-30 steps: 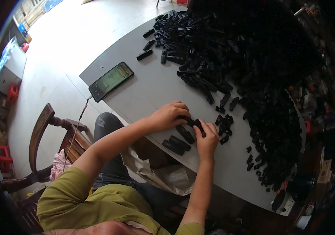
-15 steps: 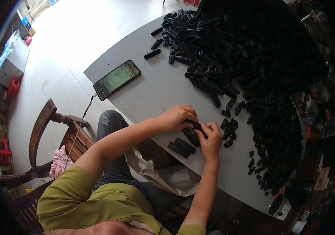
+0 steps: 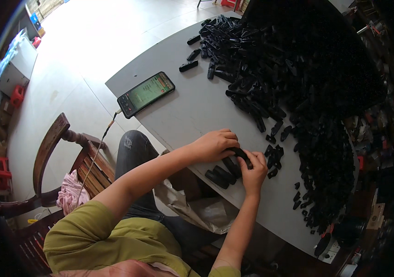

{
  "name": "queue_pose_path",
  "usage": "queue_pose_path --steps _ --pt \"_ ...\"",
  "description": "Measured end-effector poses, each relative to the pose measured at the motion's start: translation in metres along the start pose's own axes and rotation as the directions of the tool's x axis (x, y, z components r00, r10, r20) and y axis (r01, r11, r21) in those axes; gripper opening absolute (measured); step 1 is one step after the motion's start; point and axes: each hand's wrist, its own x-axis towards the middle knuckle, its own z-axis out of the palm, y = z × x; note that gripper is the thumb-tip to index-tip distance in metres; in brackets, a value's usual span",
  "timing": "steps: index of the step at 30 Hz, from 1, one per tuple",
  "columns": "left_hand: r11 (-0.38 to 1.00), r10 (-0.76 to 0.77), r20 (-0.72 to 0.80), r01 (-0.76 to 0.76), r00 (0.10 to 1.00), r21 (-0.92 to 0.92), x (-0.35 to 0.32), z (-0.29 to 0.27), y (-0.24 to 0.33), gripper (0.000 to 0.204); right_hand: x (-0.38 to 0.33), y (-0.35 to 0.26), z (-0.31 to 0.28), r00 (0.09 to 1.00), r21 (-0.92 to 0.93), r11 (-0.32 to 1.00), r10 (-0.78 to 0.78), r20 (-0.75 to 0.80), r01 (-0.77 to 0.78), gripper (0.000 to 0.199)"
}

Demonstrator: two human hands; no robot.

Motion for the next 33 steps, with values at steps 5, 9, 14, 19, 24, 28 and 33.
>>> queue_pose_path --steps 5,9,14,19,24,28,33 --pt "1.0 0.005 -0.001 -0.005 1.0 0.005 0.0005 0.0013 -0.0023 0.023 0.0013 -0.0033 -0.0018 0.999 0.006 0.999 0.034 0.001 -0.034 0.03" --pt "1.0 0.002 -0.033 -0.003 0.999 -0.012 0.0004 0.004 -0.0026 0.019 0.0012 -0.002 -0.0028 1.0 0.037 0.999 0.026 -0.001 -0.026 0.029" --pt "1.0 -0.004 -0.03 0.004 1.0 -0.01 0.0003 0.0033 -0.0026 0.019 0.0013 -0.0015 -0.0022 0.999 0.049 0.998 0.035 0.007 -0.035 0.028" --pt "1.0 -0.006 -0.021 0.006 1.0 -0.024 0.001 0.003 -0.0034 0.019 0.002 -0.0005 -0.002 0.998 0.057 0.996 0.063 -0.001 -0.063 0.028" --pt "1.0 -0.013 -0.014 0.013 1.0 -0.023 0.0016 0.0021 -0.0018 0.019 0.0018 0.0001 -0.0029 0.998 0.05 0.997 0.058 0.001 -0.058 0.027" --pt "1.0 -0.008 -0.02 0.008 1.0 -0.021 0.0 0.0029 -0.0029 0.019 0.0004 0.0012 -0.0023 0.999 0.074 0.996 0.039 0.009 -0.039 0.03" --pt "0.999 -0.012 -0.037 0.011 0.999 -0.039 -0.0031 -0.0003 -0.0041 0.017 0.0011 -0.0017 0.0019 0.998 0.082 0.995 0.054 0.018 -0.055 0.028"
